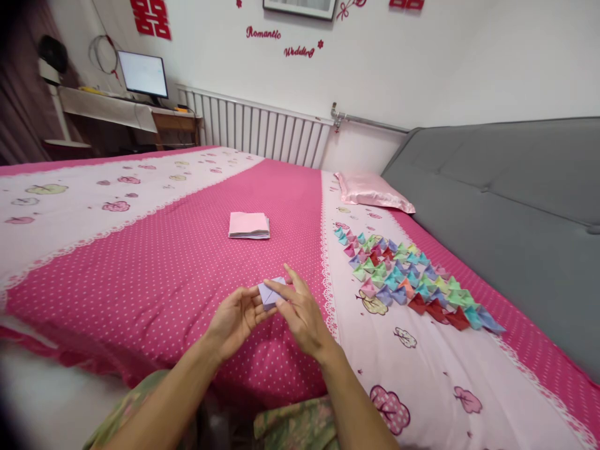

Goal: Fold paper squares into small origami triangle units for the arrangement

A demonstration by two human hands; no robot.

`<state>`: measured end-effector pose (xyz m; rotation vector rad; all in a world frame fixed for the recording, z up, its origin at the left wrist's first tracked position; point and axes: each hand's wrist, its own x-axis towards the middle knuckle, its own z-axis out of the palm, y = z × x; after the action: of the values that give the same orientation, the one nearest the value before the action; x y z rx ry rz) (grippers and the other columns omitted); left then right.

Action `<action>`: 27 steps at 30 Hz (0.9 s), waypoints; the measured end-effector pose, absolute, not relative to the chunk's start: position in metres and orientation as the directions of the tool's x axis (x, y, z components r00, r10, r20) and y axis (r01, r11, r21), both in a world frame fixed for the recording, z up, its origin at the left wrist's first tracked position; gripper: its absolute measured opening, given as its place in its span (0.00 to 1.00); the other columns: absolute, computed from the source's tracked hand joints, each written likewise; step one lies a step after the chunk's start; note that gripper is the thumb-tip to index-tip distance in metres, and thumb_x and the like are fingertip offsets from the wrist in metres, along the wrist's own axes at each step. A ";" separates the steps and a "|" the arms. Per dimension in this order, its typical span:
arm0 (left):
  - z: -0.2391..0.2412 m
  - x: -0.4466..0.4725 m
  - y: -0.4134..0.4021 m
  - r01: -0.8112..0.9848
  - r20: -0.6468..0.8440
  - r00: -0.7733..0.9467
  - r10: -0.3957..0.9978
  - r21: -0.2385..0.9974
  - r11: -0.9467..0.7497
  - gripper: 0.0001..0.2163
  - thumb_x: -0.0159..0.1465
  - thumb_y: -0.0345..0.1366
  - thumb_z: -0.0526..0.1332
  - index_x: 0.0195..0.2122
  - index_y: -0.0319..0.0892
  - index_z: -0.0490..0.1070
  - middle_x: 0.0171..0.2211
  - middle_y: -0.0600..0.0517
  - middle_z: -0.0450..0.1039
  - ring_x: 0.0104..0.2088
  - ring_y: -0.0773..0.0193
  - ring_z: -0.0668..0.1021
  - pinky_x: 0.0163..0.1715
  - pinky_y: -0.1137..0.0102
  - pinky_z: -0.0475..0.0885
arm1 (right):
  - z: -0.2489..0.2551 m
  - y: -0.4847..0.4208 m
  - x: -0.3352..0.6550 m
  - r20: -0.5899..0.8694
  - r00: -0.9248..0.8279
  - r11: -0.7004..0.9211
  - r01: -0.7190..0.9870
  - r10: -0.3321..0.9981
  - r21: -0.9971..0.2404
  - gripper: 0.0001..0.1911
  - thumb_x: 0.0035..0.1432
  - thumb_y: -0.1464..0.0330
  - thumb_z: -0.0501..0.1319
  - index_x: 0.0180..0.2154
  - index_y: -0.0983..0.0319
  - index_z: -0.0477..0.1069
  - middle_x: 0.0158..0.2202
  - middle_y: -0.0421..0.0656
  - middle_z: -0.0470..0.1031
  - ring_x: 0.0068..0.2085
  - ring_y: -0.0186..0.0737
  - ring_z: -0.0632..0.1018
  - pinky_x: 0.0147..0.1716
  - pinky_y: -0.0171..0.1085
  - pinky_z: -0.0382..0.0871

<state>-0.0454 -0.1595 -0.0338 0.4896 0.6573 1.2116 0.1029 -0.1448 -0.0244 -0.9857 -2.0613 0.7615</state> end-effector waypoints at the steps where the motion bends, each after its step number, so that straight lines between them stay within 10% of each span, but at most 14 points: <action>1: -0.033 -0.046 -0.160 -0.676 -0.174 0.223 0.959 0.682 0.281 0.10 0.57 0.32 0.52 0.36 0.34 0.70 0.34 0.44 0.73 0.32 0.66 0.75 0.35 0.71 0.71 | -0.025 -0.145 0.102 0.349 -0.434 0.526 0.405 0.831 -0.748 0.18 0.58 0.66 0.48 0.50 0.51 0.63 0.61 0.38 0.46 0.58 0.44 0.55 0.55 0.47 0.49; 12: -0.041 -0.033 -0.159 -0.513 0.004 0.149 0.989 0.855 0.074 0.14 0.48 0.30 0.65 0.36 0.35 0.67 0.31 0.49 0.73 0.30 0.69 0.75 0.35 0.74 0.68 | -0.033 -0.135 0.098 0.375 -0.155 0.398 0.158 0.914 -0.904 0.27 0.47 0.66 0.62 0.51 0.58 0.61 0.38 0.44 0.71 0.36 0.37 0.72 0.38 0.38 0.67; 17: -0.042 -0.032 -0.159 -0.421 -0.011 0.182 0.983 0.903 0.088 0.13 0.47 0.34 0.65 0.33 0.36 0.66 0.26 0.51 0.73 0.27 0.68 0.76 0.32 0.73 0.69 | -0.034 -0.133 0.100 0.251 -0.178 0.265 0.064 0.952 -0.962 0.10 0.44 0.64 0.64 0.28 0.64 0.72 0.26 0.42 0.73 0.29 0.36 0.73 0.30 0.35 0.67; 27: -0.044 -0.039 -0.160 -0.122 -0.146 0.322 0.936 0.973 0.194 0.13 0.48 0.40 0.63 0.24 0.33 0.68 0.19 0.49 0.73 0.19 0.68 0.74 0.21 0.75 0.68 | -0.029 -0.134 0.103 0.136 -0.075 0.130 -0.077 0.988 -0.989 0.10 0.42 0.64 0.65 0.24 0.65 0.73 0.19 0.37 0.71 0.21 0.31 0.68 0.23 0.31 0.63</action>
<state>-0.0390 -0.1597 -0.0438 1.1075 0.9476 0.9231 0.1031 -0.1340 -0.0287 -1.0193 -1.2746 1.2005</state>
